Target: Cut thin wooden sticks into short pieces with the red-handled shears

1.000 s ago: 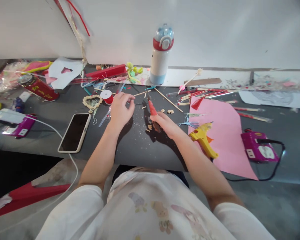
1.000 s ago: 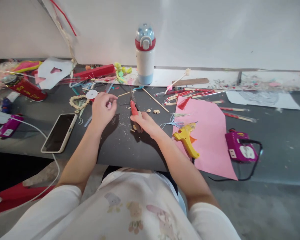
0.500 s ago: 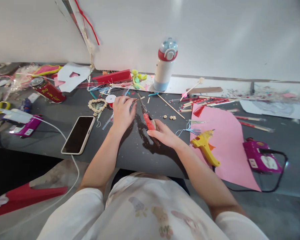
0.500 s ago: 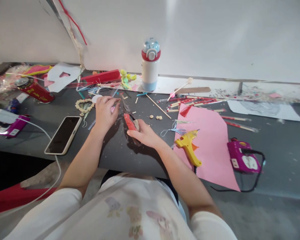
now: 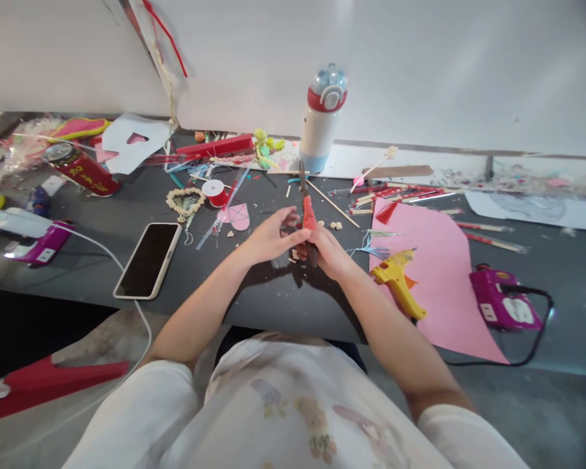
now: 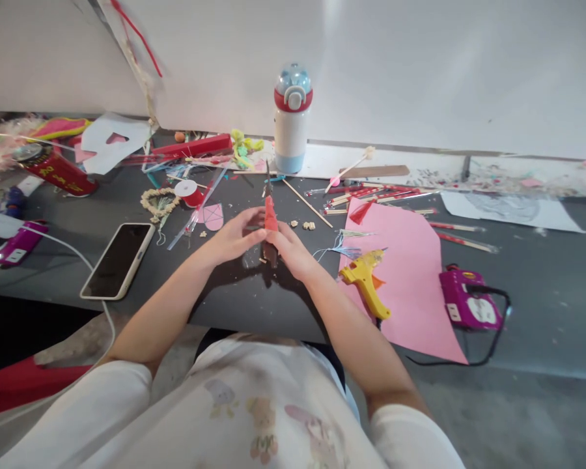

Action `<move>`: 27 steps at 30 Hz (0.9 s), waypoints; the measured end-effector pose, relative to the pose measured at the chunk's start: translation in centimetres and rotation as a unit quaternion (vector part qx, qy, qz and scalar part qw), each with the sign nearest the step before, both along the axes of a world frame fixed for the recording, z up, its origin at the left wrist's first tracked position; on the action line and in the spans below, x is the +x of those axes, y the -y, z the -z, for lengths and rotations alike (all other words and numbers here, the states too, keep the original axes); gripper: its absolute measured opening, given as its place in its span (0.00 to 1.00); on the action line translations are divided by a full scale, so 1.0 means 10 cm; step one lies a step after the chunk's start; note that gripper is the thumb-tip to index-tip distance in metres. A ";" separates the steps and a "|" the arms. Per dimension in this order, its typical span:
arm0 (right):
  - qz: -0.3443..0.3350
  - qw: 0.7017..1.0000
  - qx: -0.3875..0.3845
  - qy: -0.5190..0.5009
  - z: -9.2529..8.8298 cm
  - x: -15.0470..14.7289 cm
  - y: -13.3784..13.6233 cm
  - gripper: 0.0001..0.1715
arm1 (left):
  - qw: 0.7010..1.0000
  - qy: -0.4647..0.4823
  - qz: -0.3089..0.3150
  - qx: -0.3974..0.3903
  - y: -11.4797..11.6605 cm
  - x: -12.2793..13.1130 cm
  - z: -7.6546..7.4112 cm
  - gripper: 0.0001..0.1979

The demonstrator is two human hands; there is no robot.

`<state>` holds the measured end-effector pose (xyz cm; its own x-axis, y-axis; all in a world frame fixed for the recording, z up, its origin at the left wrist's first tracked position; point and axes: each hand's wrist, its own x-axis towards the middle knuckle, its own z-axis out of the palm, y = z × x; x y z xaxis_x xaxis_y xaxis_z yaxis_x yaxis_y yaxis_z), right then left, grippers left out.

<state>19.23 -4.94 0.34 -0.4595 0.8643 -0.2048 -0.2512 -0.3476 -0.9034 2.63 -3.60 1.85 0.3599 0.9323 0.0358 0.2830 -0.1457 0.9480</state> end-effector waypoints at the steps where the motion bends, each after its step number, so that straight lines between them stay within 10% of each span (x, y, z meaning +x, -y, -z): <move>1: 0.008 1.000 0.008 -0.008 -0.01 0.00 -0.01 0.17 | 0.999 0.013 0.035 -0.016 0.02 0.04 0.02 0.39; 27: 0.026 0.998 0.052 -0.013 -0.06 -0.03 0.01 0.18 | 0.997 0.034 0.062 -0.011 0.07 0.12 0.07 0.38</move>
